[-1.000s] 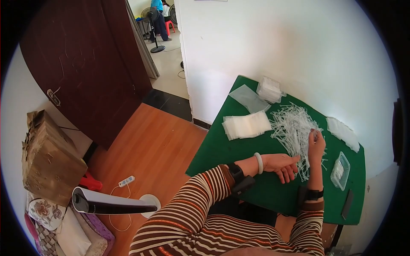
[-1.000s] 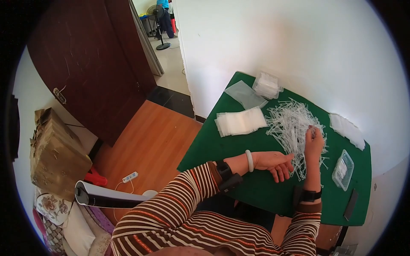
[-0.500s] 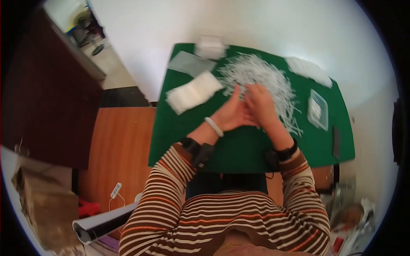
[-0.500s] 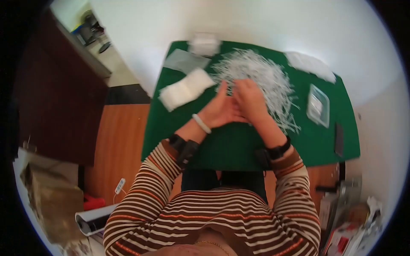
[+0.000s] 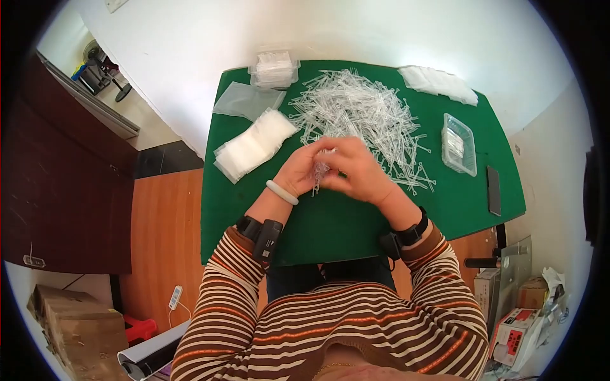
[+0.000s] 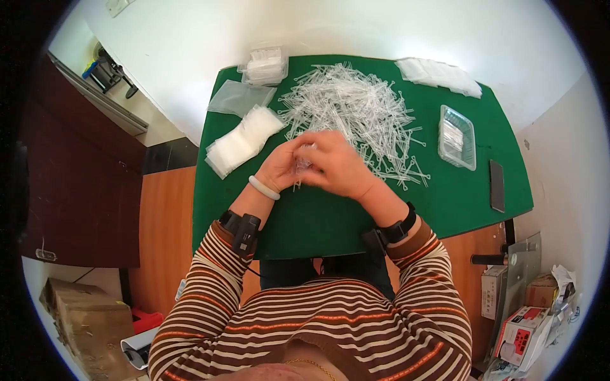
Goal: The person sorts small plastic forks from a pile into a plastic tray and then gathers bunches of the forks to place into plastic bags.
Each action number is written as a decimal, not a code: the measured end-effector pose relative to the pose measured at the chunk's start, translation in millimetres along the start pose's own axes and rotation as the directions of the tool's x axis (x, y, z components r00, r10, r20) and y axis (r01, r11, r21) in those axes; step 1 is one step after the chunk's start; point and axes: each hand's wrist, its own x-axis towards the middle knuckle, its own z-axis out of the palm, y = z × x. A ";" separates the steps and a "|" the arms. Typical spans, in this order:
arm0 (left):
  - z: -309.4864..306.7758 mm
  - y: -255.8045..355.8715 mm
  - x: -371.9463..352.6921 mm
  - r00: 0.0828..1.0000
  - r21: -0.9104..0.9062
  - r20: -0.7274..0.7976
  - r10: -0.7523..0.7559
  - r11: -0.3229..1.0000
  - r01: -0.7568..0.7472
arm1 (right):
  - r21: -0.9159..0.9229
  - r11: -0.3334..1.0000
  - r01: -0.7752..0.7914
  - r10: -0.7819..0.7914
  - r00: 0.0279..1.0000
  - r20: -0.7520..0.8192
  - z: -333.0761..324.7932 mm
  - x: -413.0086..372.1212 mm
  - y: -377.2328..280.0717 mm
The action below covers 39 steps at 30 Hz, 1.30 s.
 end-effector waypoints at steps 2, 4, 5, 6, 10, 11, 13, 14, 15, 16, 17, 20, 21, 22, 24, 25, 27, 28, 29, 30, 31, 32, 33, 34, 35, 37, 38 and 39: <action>-7.0 -4.4 3.9 0.999 0.054 0.054 -0.009 0.999 0.006 | 0.015 0.991 -0.132 0.133 0.984 -0.120 7.1 -7.7 23.3; -14.7 -6.2 7.8 0.983 0.159 0.182 -0.011 0.987 -0.019 | 0.038 0.965 -0.259 0.260 0.935 -0.240 12.4 -18.2 43.0; -11.2 -5.4 5.3 0.983 0.163 0.182 -0.022 0.987 -0.008 | 0.192 0.899 -0.394 0.432 0.869 -0.243 11.8 -20.9 48.4; -7.4 -5.4 1.8 0.987 0.223 0.163 -0.013 0.974 -0.024 | 0.340 0.794 -0.505 0.589 0.778 -0.220 10.2 -23.7 52.9; 7.4 -8.6 -4.5 0.987 0.361 0.145 0.066 0.925 -0.115 | 0.513 0.606 -0.608 0.759 0.635 -0.143 4.7 -27.0 58.8; 9.0 -10.4 -4.9 0.979 0.377 0.159 0.124 0.909 -0.176 | 0.533 0.581 -0.616 0.773 0.623 -0.123 4.8 -26.9 58.3; 11.2 -11.9 -6.9 0.968 0.395 0.171 0.184 0.887 -0.239 | 0.564 0.566 -0.602 0.766 0.636 -0.090 4.6 -26.2 57.1; 12.6 -11.8 -8.9 0.955 0.411 0.177 0.239 0.863 -0.293 | 0.590 0.552 -0.589 0.757 0.650 -0.059 3.7 -25.1 55.8; 14.1 -12.3 -9.8 0.938 0.426 0.184 0.293 0.836 -0.345 | 0.615 0.537 -0.577 0.747 0.664 -0.028 2.3 -24.7 55.4; 15.0 -13.3 -10.1 0.919 0.441 0.192 0.345 0.806 -0.394 | 0.616 0.536 -0.578 0.748 0.664 -0.028 0.8 -24.4 55.1; 15.1 -14.7 -8.5 0.920 0.442 0.191 0.342 0.807 -0.392 | 0.661 0.509 -0.551 0.723 0.691 0.019 -1.1 -24.0 55.1; 15.8 -19.2 -2.0 0.895 0.565 0.218 0.389 0.698 -0.440 | 0.744 0.438 -0.504 0.667 0.738 0.107 -7.1 -23.9 49.9; 16.4 -19.7 -3.1 0.898 0.565 0.215 0.384 0.701 -0.436 | 0.754 0.419 -0.506 0.658 0.741 0.132 -8.5 -21.0 44.4; 16.3 -19.9 -3.7 0.907 0.569 0.193 0.375 0.710 -0.414 | 0.763 0.399 -0.508 0.648 0.745 0.157 -9.6 -18.2 40.0; 16.3 -19.8 -4.9 0.923 0.578 0.147 0.356 0.726 -0.372 | 0.772 0.376 -0.512 0.639 0.747 0.184 -11.7 -17.5 36.8; 15.4 -20.4 -4.0 0.924 0.577 0.145 0.355 0.728 -0.370 | 0.763 0.393 -0.513 0.622 0.759 0.190 -12.7 -17.8 36.9; 12.5 -22.9 -1.7 0.938 0.597 0.129 0.320 0.731 -0.332 | 0.744 0.426 -0.514 0.586 0.784 0.206 -14.0 -17.8 36.6; 11.3 -23.2 -0.9 0.945 0.606 0.122 0.304 0.731 -0.313 | 0.744 0.426 -0.515 0.585 0.784 0.207 -15.1 -16.4 35.2; 9.6 -23.9 0.4 0.945 0.605 0.121 0.305 0.732 -0.314 | 0.746 0.409 -0.526 0.586 0.778 0.227 -16.0 -15.5 33.7; 7.9 -24.5 2.1 0.943 0.637 0.143 0.301 0.702 -0.320 | 0.748 0.392 -0.536 0.587 0.772 0.245 -16.7 -14.8 32.5; 6.3 -25.1 3.8 0.941 0.668 0.164 0.295 0.669 -0.326 | 0.749 0.375 -0.546 0.588 0.765 0.264 -16.8 -14.3 32.0; 4.6 -25.7 5.2 0.940 0.698 0.185 0.287 0.635 -0.331 | 0.749 0.374 -0.547 0.588 0.765 0.264 -15.2 -14.7 33.2; 2.8 -26.9 6.3 0.941 0.698 0.184 0.285 0.636 -0.329 | 0.748 0.370 -0.550 0.600 0.757 0.260 -11.9 -15.9 35.8; 1.5 -28.4 8.0 0.936 0.690 0.188 0.298 0.638 -0.342 | 0.748 0.366 -0.554 0.611 0.749 0.256 -8.7 -17.2 39.3; 2.7 -28.8 8.5 0.931 0.682 0.192 0.311 0.639 -0.354 | 0.747 0.362 -0.558 0.623 0.741 0.251 -7.0 -17.5 41.9; 3.9 -29.6 8.2 0.927 0.673 0.195 0.320 0.644 -0.364 | 0.764 0.349 -0.543 0.636 0.736 0.232 -6.0 -18.8 46.1; 4.0 -29.6 7.5 0.931 0.644 0.169 0.324 0.678 -0.353 | 0.780 0.339 -0.527 0.647 0.732 0.213 -5.8 -19.6 47.9; 3.8 -29.2 6.6 0.934 0.614 0.143 0.328 0.711 -0.343 | 0.796 0.328 -0.509 0.658 0.727 0.194 -5.4 -20.5 49.3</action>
